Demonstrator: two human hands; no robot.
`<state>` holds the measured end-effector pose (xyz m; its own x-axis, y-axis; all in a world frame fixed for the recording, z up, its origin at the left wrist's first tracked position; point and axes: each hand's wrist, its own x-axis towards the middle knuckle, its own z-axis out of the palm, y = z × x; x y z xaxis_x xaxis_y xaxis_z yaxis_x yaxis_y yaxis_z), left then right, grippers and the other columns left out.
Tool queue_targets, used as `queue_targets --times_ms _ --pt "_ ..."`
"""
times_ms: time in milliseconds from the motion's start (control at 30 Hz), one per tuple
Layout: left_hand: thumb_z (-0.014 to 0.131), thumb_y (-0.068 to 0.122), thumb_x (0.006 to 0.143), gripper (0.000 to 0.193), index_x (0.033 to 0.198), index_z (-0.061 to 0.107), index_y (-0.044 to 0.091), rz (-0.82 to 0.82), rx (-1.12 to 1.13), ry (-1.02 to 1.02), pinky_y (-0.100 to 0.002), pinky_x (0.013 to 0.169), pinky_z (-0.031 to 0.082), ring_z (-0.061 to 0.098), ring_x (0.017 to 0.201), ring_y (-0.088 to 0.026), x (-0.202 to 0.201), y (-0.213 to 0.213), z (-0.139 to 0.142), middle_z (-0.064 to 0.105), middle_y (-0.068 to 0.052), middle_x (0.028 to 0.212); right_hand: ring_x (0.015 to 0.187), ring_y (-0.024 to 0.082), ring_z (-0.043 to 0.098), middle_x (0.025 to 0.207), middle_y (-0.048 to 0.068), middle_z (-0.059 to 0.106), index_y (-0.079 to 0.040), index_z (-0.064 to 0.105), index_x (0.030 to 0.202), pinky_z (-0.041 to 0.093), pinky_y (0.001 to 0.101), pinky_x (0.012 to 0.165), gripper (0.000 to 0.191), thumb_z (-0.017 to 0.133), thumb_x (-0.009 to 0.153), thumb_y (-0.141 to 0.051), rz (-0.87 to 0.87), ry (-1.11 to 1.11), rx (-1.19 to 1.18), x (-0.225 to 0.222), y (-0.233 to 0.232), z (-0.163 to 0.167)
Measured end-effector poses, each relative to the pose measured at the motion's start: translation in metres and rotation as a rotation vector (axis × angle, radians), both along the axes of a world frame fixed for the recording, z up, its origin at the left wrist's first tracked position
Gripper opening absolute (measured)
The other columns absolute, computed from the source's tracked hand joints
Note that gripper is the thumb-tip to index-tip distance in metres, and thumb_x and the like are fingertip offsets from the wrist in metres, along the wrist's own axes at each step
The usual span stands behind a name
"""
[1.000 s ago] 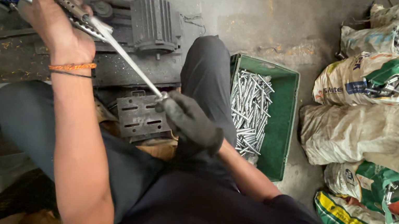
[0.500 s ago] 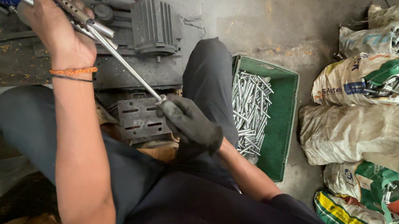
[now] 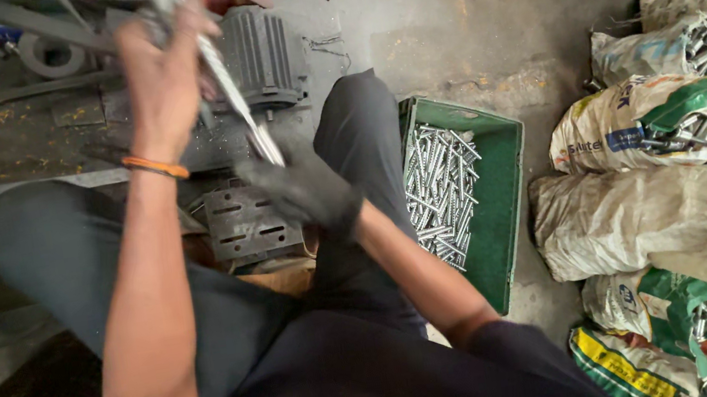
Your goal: The person sits on the floor at a bench grinder and grinds the ends and holes of perforated metal tubes, holding several tubes in one hand while pressing each against the spinning grinding tool. They occasionally brush the tubes and place finished tubes into a bin.
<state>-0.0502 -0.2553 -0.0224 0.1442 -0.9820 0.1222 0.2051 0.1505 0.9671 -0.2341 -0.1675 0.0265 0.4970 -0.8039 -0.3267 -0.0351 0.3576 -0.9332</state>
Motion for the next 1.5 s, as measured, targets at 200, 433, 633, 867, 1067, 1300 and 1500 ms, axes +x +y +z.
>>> queue_targets --times_ms 200,433,633,867,1067,1300,1500 --pt "0.066 0.041 0.108 0.034 0.105 0.059 0.007 0.215 0.205 0.046 -0.023 0.039 0.042 0.050 0.048 -0.005 -0.003 -0.014 -0.007 0.059 0.001 0.078 0.035 0.009 0.041 0.054 -0.002 0.048 -0.018 0.053 0.120 0.033 0.0290 0.031 0.033 0.067 0.091 -0.026 -0.010 -0.094 0.161 0.028 -0.061 -0.027" --pt "0.061 0.042 0.111 0.034 0.102 0.062 0.009 0.423 0.115 0.090 -0.024 0.042 0.040 0.051 0.053 -0.006 0.023 -0.030 -0.029 0.062 0.002 0.082 0.042 0.010 0.046 0.059 -0.001 0.051 -0.002 0.063 0.088 0.038 0.0329 0.036 0.033 0.073 0.092 -0.034 -0.165 0.153 0.019 0.075 -0.124 -0.097" --pt "0.063 0.038 0.111 0.032 0.102 0.060 0.007 0.466 0.193 0.181 -0.026 0.042 0.038 0.043 0.048 -0.008 0.024 -0.043 -0.041 0.047 0.001 0.068 0.041 0.013 0.054 0.054 0.004 0.059 0.000 0.065 0.069 0.042 0.0357 0.035 0.033 0.070 0.087 -0.027 -0.297 0.229 -0.073 0.093 -0.145 -0.114" --pt "0.076 0.025 0.101 0.021 0.097 0.068 0.005 0.494 0.204 0.019 -0.025 0.043 0.043 0.052 0.055 -0.005 0.015 -0.046 -0.065 0.063 0.005 0.079 0.049 0.012 0.054 0.058 0.005 0.060 0.001 0.065 0.072 0.043 0.0352 0.040 0.028 0.068 0.086 -0.023 -0.333 0.145 -0.151 0.094 -0.154 -0.128" --pt "0.087 0.027 0.093 0.025 0.095 0.077 0.004 0.347 0.363 -0.138 -0.025 0.062 0.045 0.055 0.071 -0.007 0.004 -0.039 -0.088 0.067 0.003 0.084 0.052 0.013 0.058 0.064 0.005 0.064 -0.002 0.069 0.085 0.046 0.0341 0.044 0.024 0.064 0.087 -0.025 -0.250 -0.020 0.017 0.087 -0.161 -0.134" --pt "0.086 0.038 0.089 0.038 0.105 0.077 0.005 0.212 0.401 -0.070 -0.025 0.078 0.053 0.064 0.085 -0.008 0.010 -0.043 -0.100 0.073 0.002 0.099 0.045 0.014 0.053 0.059 0.004 0.057 -0.003 0.062 0.074 0.043 0.0352 0.040 0.034 0.063 0.091 -0.032 -0.167 -0.099 0.200 0.089 -0.165 -0.141" --pt "0.085 0.037 0.088 0.038 0.106 0.074 0.005 0.193 0.449 0.036 -0.026 0.077 0.055 0.067 0.084 -0.009 0.013 -0.042 -0.099 0.073 0.001 0.098 0.038 0.017 0.047 0.051 0.004 0.050 -0.007 0.053 0.065 0.040 0.0373 0.034 0.037 0.060 0.091 -0.032 -0.173 -0.242 0.325 0.093 -0.162 -0.142"
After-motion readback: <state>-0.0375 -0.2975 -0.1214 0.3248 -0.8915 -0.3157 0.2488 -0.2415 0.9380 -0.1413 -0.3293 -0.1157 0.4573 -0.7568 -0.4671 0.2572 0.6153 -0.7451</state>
